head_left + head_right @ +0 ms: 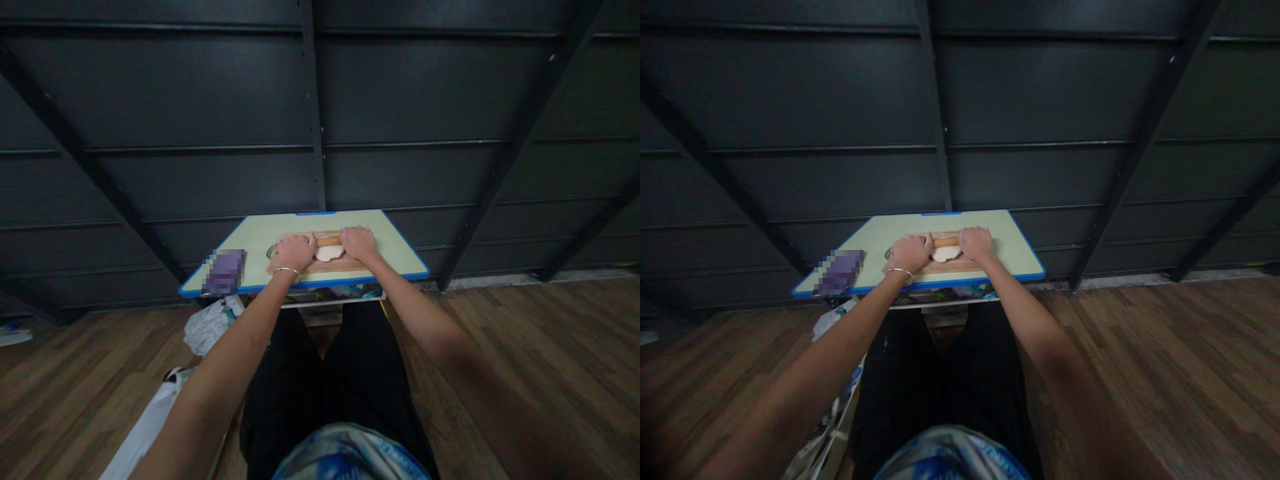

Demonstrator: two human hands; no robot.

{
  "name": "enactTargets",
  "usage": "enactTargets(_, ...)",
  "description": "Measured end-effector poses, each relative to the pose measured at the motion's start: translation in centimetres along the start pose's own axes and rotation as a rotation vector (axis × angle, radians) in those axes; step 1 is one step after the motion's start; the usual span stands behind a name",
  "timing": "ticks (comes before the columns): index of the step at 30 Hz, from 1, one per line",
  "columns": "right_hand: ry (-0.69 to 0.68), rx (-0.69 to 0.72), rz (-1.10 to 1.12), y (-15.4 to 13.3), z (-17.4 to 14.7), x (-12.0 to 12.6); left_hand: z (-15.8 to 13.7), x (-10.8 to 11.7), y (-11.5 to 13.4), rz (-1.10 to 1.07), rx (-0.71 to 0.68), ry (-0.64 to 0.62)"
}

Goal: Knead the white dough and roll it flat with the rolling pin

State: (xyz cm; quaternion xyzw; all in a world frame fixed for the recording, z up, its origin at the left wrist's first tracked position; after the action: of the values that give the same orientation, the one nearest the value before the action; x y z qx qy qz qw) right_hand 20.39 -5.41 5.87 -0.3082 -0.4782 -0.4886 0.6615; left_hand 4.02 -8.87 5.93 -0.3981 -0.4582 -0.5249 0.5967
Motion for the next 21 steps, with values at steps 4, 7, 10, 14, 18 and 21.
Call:
enactTargets(4,0.006,-0.004,-0.01,0.06,0.01,-0.15,0.19,0.22,-0.16,0.02,0.003,0.088)
enactTargets(7,-0.004,-0.007,-0.012,0.05,0.06,-0.26,0.39,-0.1,-0.32,0.007,0.006,0.097)
enactTargets(10,0.0,-0.014,-0.008,0.09,0.1,-0.2,0.49,-0.24,-0.43,-0.014,0.011,0.1)
enactTargets(14,-0.003,-0.024,0.006,0.17,0.08,-0.17,0.44,-0.16,-0.43,-0.015,0.013,0.1)
enactTargets(18,0.001,-0.03,0.013,0.15,0.01,-0.06,0.3,-0.03,-0.31,0.005,0.005,0.089)
enactTargets(21,0.001,-0.047,0.01,0.21,-0.01,0.0,0.27,0.03,-0.23,0.013,-0.002,0.087)
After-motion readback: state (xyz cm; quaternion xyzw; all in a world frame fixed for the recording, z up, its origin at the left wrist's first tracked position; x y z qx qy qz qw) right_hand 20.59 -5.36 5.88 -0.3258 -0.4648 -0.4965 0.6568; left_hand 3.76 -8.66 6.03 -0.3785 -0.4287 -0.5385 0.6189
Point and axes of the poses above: each hand's wrist, its own z-axis towards the middle knuckle, its own x-axis out of the back of the hand, y = z × x, the point moved 8 cm from there along z, towards the middle knuckle, and after that the axes turned 1 degree about -y, right-handed, at the moved point
